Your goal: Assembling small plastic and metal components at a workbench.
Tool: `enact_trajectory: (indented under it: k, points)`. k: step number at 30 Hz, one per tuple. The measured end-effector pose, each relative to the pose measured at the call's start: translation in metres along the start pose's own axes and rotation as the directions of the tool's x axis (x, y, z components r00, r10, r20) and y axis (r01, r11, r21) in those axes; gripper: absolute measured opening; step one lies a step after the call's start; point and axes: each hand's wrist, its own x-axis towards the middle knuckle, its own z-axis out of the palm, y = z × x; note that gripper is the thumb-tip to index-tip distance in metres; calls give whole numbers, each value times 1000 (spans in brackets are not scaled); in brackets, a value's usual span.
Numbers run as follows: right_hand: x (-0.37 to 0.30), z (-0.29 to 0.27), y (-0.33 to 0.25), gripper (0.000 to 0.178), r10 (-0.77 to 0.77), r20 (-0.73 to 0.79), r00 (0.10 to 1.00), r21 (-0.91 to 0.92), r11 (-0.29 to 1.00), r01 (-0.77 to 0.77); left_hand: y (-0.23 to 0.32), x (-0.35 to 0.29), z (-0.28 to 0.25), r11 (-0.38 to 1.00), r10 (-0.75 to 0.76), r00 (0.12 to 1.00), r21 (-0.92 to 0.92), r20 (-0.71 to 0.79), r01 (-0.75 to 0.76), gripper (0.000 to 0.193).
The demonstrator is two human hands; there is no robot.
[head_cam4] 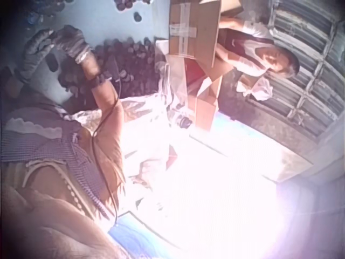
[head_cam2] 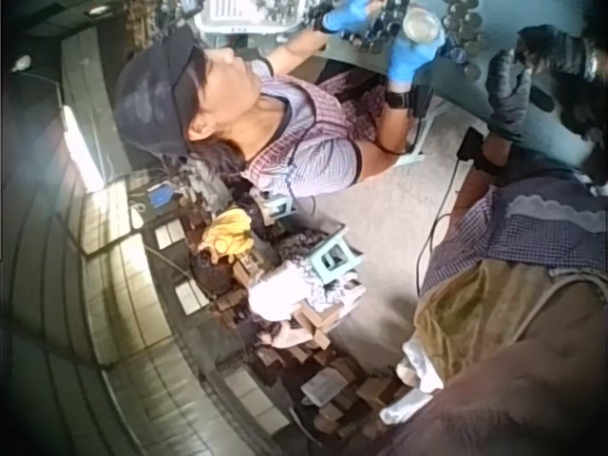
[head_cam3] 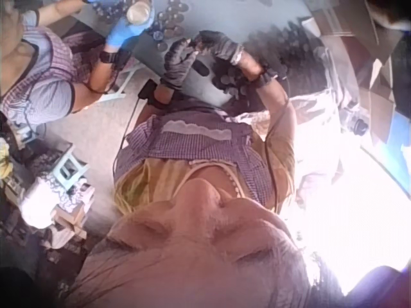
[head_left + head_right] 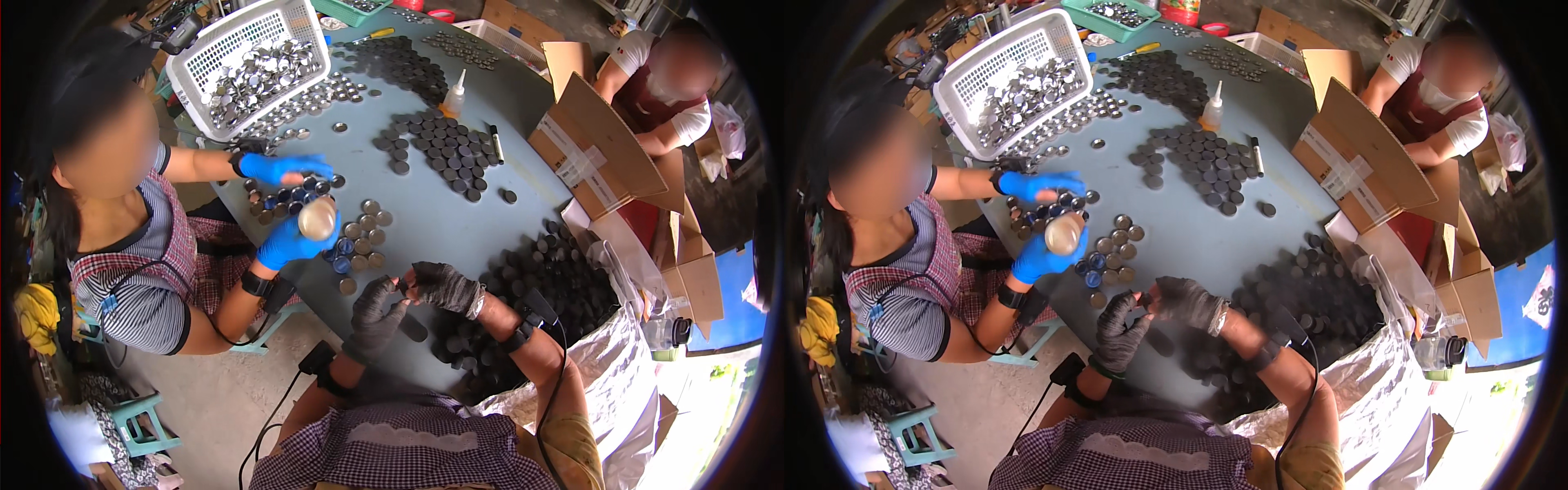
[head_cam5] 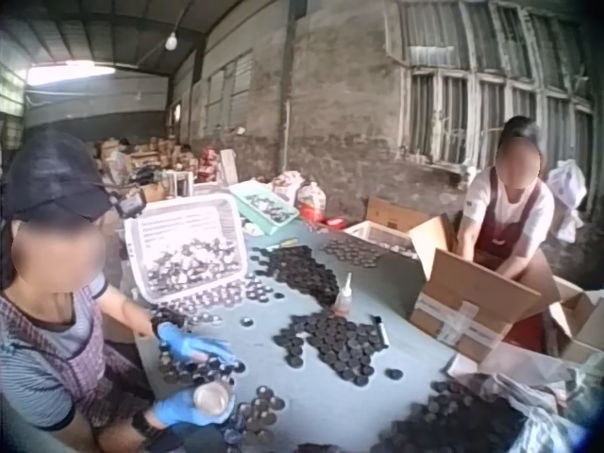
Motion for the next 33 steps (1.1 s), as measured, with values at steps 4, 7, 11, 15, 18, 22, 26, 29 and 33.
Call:
enact_trajectory:
  k: [4,7,11,15,18,22,26,29,33]
  points:
    - [27,8,12,25,-320,-79,944,-183,936,302,4,-2,-8,998,-25,993,55,-112,31,40]
    - [50,20,-8,24,-277,-186,943,-420,890,179,6,-12,-19,993,-28,992,108,-119,41,40]
    - [86,22,20,21,-511,-98,854,-724,625,291,-5,-25,-19,994,-57,997,87,-50,61,35]
    - [91,31,16,19,-419,-61,906,-844,506,177,-3,-27,-21,993,-73,997,95,-11,74,31]
    - [90,-2,35,19,-341,-64,938,-903,420,91,5,-24,-8,998,9,996,62,88,-15,30]
    - [59,-67,42,31,-334,-312,889,-929,304,-212,25,-24,8,982,-5,930,177,366,-64,30]
    - [12,-77,21,33,-404,-463,789,-850,456,-265,30,-18,33,960,41,893,231,447,-160,33]
    - [-13,-71,16,36,-412,-440,798,-832,521,-190,16,-15,55,938,0,826,286,563,-194,34]
    - [-27,-63,20,40,-362,-446,819,-764,631,-137,6,-5,70,886,1,702,324,713,-331,42]
